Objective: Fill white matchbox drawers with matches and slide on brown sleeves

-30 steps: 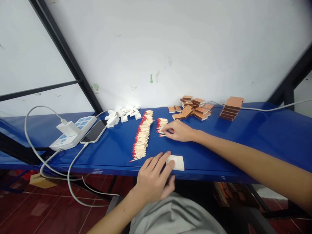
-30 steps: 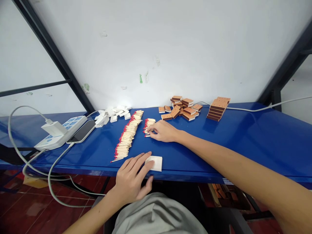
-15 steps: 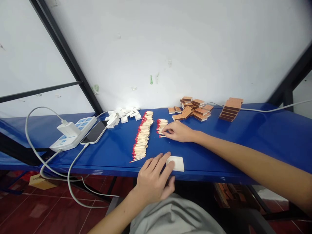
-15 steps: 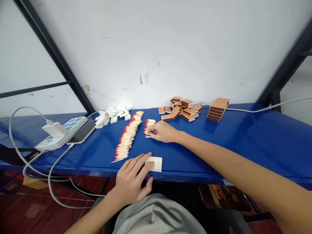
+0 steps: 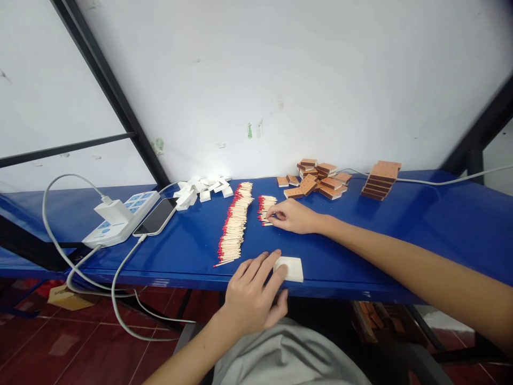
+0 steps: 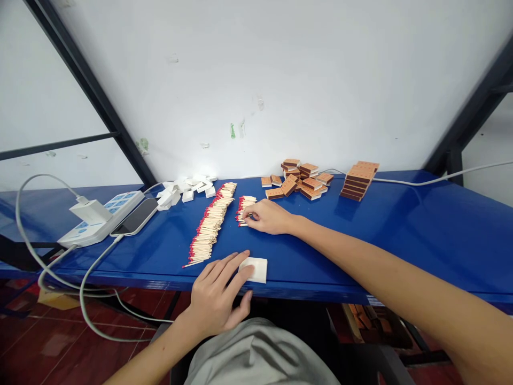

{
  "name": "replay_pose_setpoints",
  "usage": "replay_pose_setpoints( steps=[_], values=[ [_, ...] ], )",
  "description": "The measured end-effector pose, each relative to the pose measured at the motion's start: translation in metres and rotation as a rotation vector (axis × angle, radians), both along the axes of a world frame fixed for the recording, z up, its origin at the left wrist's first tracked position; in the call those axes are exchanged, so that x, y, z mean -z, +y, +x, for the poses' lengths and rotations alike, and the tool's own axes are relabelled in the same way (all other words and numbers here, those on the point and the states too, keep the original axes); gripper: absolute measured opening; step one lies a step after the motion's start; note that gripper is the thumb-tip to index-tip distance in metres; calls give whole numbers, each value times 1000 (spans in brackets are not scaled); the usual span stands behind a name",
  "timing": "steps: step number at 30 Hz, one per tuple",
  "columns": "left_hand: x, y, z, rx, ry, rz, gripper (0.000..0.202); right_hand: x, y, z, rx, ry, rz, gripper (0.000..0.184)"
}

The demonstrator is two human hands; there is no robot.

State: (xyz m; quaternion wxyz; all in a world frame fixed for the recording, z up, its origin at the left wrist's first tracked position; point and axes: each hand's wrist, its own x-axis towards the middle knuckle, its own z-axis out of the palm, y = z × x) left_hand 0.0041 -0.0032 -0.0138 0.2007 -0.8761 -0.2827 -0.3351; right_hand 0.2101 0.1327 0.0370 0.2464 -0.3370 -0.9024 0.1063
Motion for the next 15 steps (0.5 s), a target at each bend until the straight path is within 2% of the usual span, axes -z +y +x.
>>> replay_pose_setpoints(
  steps=[15],
  values=[
    [-1, 0, 0, 1, 7, -3, 34, 0, 1, 1, -55, -8, 28, 22]
  ],
)
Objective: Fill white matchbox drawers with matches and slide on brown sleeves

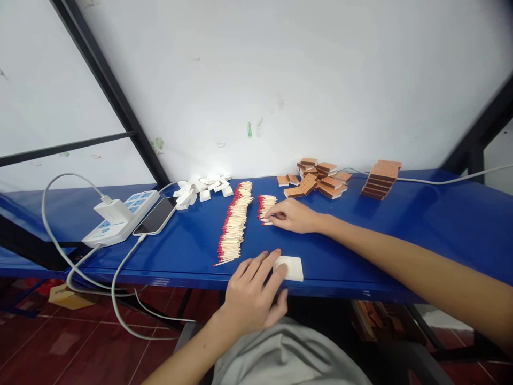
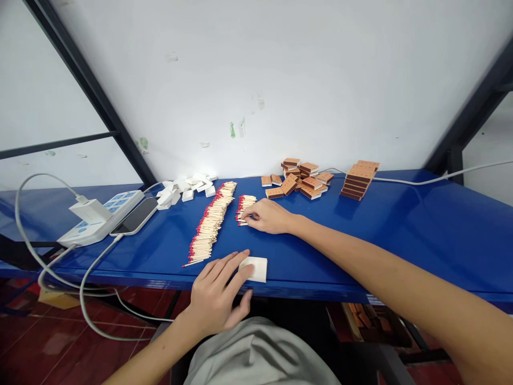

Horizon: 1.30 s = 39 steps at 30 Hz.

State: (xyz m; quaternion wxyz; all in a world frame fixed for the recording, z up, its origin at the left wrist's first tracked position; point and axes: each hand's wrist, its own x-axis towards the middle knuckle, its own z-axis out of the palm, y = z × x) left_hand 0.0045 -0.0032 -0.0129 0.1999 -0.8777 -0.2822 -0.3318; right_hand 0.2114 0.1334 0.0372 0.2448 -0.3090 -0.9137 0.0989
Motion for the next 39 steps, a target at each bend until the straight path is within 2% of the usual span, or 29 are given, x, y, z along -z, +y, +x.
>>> replay_pose_setpoints(
  steps=[7, 18, 24, 39],
  values=[
    [0, 0, 0, -1, -4, 2, 34, 0, 0, 0, 22, 9, -24, 23],
    [2, 0, -1, -5, -4, -5, 34, 6, 3, 0, 92, 37, 20, 24],
    [2, 0, -1, -9, -1, -3, 34, 4, 0, -1, 141, 39, 68, 12],
    [2, 0, -1, 2, -6, -8, 35, 7, 2, 1, 128, 25, 44, 12]
  ],
)
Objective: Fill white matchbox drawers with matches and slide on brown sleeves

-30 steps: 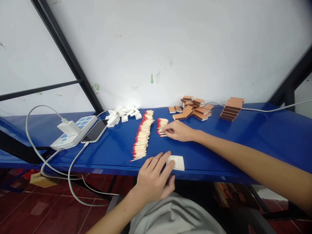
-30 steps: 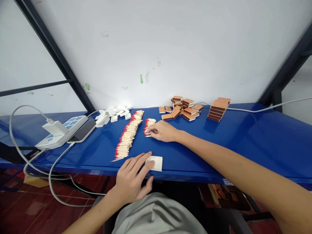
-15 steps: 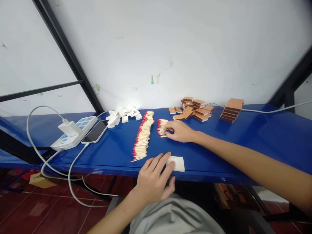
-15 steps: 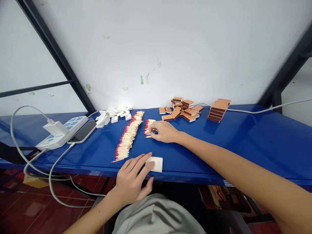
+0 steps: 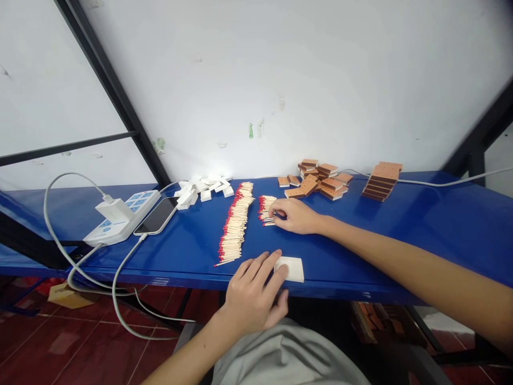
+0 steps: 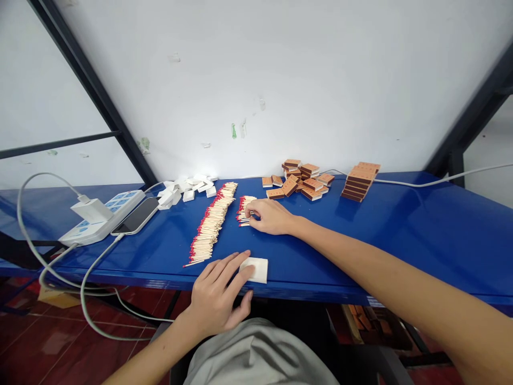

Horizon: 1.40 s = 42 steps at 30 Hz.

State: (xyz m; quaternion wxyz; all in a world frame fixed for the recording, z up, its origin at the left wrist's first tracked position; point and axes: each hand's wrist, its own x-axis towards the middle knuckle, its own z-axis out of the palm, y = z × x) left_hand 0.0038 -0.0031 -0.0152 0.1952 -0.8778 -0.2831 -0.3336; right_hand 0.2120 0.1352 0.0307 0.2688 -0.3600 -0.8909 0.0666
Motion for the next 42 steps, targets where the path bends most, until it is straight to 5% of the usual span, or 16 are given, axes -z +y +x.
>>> replay_pose_setpoints(
  steps=[27, 34, 42],
  values=[
    [0, 1, 0, 7, -2, 6, 34, -2, -1, 1, -132, 42, 12, 5],
    [1, 1, 0, 7, -8, 5, 35, -7, -5, -1, -145, 64, -23, 22],
    [-2, 1, 0, 22, -35, -17, 32, -6, -4, 0, -149, 65, -21, 18]
  ],
)
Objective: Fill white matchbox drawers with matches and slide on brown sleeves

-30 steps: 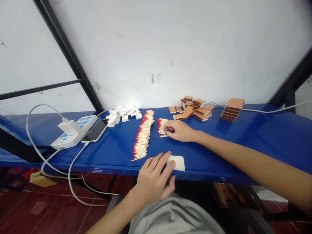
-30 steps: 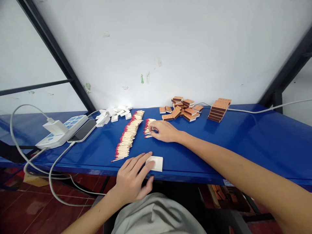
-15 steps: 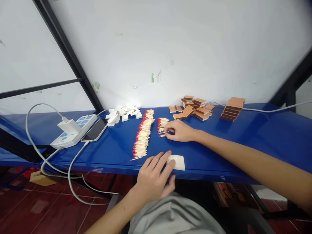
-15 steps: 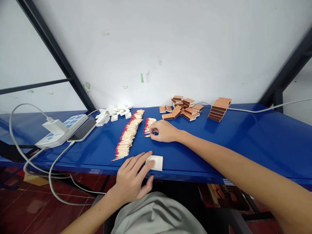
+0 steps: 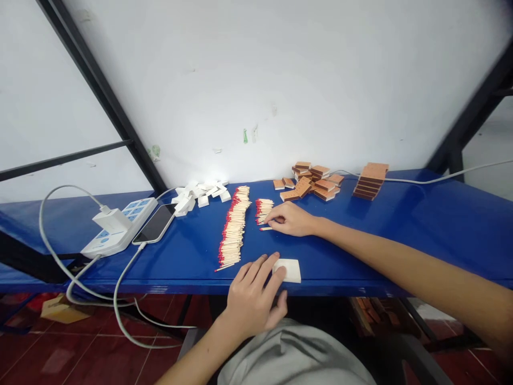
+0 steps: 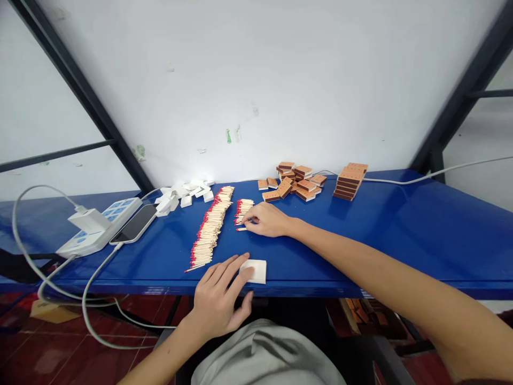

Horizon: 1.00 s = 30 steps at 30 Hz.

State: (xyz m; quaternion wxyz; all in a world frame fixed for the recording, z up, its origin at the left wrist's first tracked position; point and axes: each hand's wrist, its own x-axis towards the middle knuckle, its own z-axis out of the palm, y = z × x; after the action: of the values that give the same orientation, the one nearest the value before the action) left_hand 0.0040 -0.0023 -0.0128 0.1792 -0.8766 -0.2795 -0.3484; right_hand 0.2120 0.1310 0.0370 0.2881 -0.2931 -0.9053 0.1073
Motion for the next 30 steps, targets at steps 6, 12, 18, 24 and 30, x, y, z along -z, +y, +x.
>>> replay_pose_setpoints(
  steps=[6, 12, 18, 24, 30],
  values=[
    [0, -1, 0, 5, -10, 5, 32, 1, 0, 0, 30, 25, 13, 17],
    [1, 0, 0, 4, -25, -2, 32, 0, -3, -2, 1, -9, 5, 20],
    [5, 1, 1, -4, -23, 29, 33, 0, -4, -2, 0, -24, 4, 19],
    [7, 0, 1, -8, -27, 15, 33, 0, -6, -1, 14, -67, 4, 16],
    [7, -2, 1, -16, -25, 44, 34, 2, -7, -1, 54, -41, 19, 15]
  ],
)
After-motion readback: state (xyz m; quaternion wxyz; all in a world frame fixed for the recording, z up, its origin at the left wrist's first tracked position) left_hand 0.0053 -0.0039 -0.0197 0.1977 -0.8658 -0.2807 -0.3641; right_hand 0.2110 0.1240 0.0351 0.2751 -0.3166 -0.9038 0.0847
